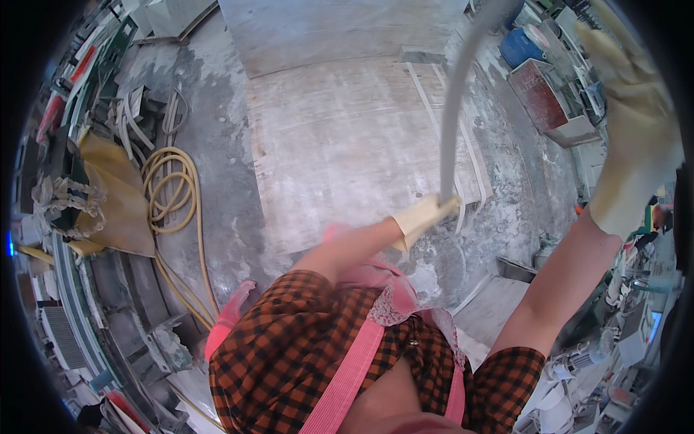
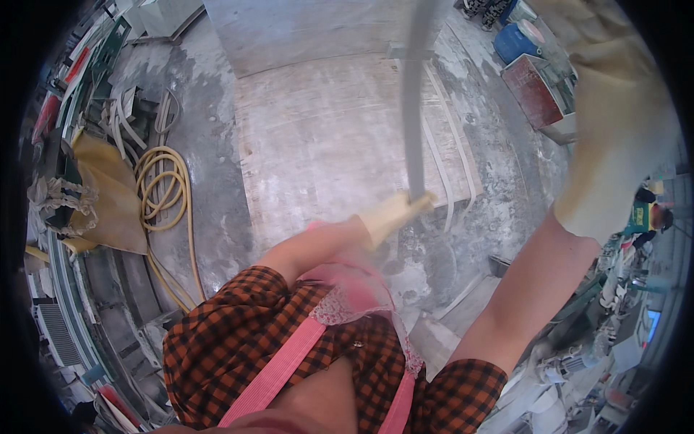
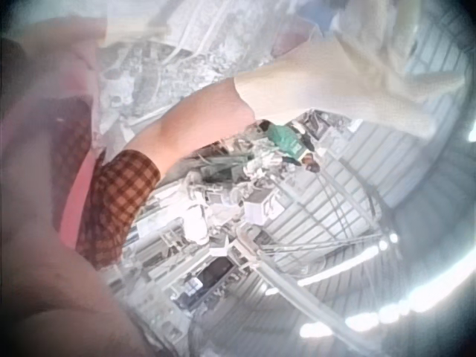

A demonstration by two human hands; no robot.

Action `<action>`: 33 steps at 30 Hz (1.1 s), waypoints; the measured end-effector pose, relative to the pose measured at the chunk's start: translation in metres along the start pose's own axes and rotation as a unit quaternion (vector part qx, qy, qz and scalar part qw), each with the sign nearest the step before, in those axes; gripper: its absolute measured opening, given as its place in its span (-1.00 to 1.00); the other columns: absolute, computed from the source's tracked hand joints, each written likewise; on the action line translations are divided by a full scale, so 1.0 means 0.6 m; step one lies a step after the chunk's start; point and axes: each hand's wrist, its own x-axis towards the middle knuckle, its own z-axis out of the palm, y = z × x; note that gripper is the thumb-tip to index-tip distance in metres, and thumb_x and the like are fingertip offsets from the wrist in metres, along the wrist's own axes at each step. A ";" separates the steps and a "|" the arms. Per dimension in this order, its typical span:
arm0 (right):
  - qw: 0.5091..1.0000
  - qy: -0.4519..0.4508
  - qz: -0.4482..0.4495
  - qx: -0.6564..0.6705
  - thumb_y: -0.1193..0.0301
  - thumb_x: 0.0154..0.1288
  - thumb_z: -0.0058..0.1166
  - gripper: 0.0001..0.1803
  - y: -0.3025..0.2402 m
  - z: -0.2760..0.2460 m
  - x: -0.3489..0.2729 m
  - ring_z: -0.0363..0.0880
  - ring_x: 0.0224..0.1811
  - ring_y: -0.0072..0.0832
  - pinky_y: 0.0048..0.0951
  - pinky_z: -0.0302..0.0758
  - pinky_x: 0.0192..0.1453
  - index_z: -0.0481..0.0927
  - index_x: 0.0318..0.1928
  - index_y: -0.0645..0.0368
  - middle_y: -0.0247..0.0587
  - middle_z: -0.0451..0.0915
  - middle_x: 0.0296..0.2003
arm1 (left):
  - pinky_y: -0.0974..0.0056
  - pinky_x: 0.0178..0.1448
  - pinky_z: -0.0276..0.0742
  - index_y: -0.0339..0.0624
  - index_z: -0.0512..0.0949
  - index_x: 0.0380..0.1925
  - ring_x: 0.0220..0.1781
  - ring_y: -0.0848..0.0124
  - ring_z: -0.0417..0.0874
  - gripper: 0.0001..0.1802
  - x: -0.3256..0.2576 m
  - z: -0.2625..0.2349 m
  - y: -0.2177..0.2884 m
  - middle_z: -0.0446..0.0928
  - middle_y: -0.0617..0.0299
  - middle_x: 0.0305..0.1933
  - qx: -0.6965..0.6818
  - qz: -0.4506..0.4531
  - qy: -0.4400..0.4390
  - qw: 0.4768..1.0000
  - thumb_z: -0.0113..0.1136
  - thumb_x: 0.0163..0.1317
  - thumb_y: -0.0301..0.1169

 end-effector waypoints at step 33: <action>0.613 0.255 0.739 -0.114 0.17 0.40 0.03 -0.70 0.271 -0.051 -1.102 0.59 -0.19 -0.41 -0.26 0.57 -0.12 0.58 -0.04 0.09 -0.24 0.61 -0.20 | 0.00 0.11 0.52 -0.23 0.64 -0.11 0.03 -0.03 0.63 -0.49 -0.031 -0.286 -0.423 0.61 -0.15 -0.02 0.263 -0.123 0.376 0.880 0.08 0.13 -0.05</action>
